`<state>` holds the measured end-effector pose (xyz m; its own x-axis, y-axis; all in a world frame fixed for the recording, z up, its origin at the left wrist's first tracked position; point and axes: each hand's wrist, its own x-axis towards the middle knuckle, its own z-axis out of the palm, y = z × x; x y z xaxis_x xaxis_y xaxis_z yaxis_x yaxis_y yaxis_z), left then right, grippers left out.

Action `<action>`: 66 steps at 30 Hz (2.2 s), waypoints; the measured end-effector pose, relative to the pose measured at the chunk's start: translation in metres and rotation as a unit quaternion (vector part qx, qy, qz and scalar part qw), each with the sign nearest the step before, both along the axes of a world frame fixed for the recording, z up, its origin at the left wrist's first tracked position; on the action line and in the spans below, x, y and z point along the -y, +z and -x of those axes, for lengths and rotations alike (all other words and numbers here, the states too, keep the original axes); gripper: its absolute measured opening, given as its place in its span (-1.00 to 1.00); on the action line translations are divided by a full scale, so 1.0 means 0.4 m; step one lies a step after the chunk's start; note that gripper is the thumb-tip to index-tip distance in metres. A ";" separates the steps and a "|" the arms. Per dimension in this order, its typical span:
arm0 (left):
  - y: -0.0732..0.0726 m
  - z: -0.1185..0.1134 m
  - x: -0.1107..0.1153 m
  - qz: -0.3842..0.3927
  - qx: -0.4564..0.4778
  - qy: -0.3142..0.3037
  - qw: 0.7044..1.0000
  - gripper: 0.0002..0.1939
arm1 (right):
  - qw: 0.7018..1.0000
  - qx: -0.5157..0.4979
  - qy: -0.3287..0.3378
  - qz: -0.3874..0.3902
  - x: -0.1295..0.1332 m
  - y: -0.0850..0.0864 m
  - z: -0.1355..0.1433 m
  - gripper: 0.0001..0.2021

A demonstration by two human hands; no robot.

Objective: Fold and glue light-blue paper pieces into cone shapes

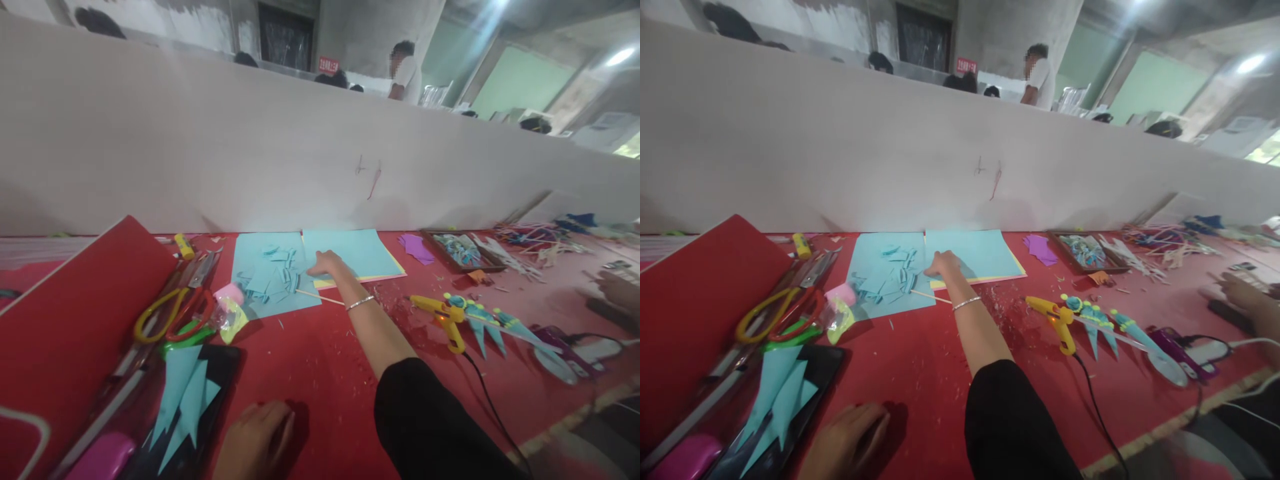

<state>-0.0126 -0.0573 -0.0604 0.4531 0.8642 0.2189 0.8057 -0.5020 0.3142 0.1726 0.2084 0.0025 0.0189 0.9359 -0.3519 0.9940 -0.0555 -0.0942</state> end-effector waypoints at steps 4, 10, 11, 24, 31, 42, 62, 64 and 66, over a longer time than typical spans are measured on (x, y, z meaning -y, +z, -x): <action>-0.004 0.001 0.002 0.007 -0.006 0.015 1.000 -0.68 | 1.000 -0.003 0.001 0.005 0.002 0.005 -0.001 -0.46; -0.002 -0.005 0.001 0.022 -0.025 0.014 0.999 -0.71 | 1.000 0.010 -0.015 -0.012 0.038 0.019 0.016 -0.17; 0.000 -0.006 0.000 0.015 -0.022 0.013 1.000 -0.70 | 1.000 0.010 -0.016 -0.010 0.041 0.021 0.016 -0.19; 0.014 -0.009 -0.005 0.029 -0.014 0.021 0.999 -0.69 | 0.999 -0.008 0.050 0.010 0.019 0.022 -0.033 -0.34; 0.018 -0.009 -0.004 0.072 -0.002 0.036 0.997 -0.69 | 0.999 0.003 0.037 -0.002 0.037 0.011 -0.023 -0.24; 0.023 -0.008 -0.013 0.089 0.027 0.031 0.995 -0.66 | 0.999 0.006 0.047 -0.003 0.045 0.013 -0.023 -0.21; 0.021 -0.010 -0.009 0.089 0.036 0.038 0.995 -0.66 | 0.999 -0.010 0.049 -0.005 0.037 0.016 -0.045 -0.26; 0.024 -0.011 -0.010 0.097 0.031 0.038 0.994 -0.66 | 0.999 -0.011 0.043 0.000 0.039 0.020 -0.043 -0.26; 0.026 -0.012 -0.010 0.097 0.029 0.041 0.994 -0.66 | 0.999 -0.011 0.033 0.010 0.041 0.026 -0.039 -0.25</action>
<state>-0.0079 -0.0533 -0.0499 0.3708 0.9262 0.0683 0.8192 -0.3609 0.4457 0.1882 0.1921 0.0129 -0.0516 0.9276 -0.3700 0.9932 0.0088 -0.1164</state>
